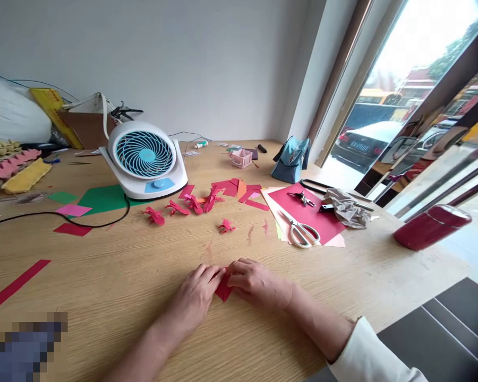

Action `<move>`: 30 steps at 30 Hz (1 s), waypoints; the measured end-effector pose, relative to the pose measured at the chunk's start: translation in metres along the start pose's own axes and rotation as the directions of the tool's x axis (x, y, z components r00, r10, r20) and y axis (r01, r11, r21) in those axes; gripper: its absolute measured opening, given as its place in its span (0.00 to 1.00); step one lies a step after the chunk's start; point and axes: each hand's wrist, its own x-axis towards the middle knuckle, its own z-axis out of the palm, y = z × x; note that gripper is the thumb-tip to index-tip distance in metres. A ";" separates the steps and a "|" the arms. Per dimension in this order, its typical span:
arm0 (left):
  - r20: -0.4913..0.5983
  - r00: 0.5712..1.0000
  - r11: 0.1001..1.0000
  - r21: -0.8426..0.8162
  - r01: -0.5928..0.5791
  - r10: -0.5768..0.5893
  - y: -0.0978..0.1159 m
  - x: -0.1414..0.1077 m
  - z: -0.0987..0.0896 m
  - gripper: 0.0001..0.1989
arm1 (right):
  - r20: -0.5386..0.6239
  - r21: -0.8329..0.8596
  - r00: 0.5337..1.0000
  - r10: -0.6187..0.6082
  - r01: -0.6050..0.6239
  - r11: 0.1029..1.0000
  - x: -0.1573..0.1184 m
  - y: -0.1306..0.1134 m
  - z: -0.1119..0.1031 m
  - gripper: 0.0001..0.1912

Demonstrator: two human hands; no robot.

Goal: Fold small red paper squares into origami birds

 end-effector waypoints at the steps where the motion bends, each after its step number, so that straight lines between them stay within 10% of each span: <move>1: 0.001 1.000 1.000 -0.001 -0.002 0.002 0.000 0.000 0.000 0.25 | -0.006 -0.003 1.000 0.007 -0.007 1.000 0.000 0.000 0.001 0.07; 30: 0.012 0.991 0.985 0.115 -0.132 0.132 0.004 -0.003 -0.006 0.26 | -0.006 0.153 1.000 0.009 -0.008 0.988 -0.002 -0.001 -0.013 0.12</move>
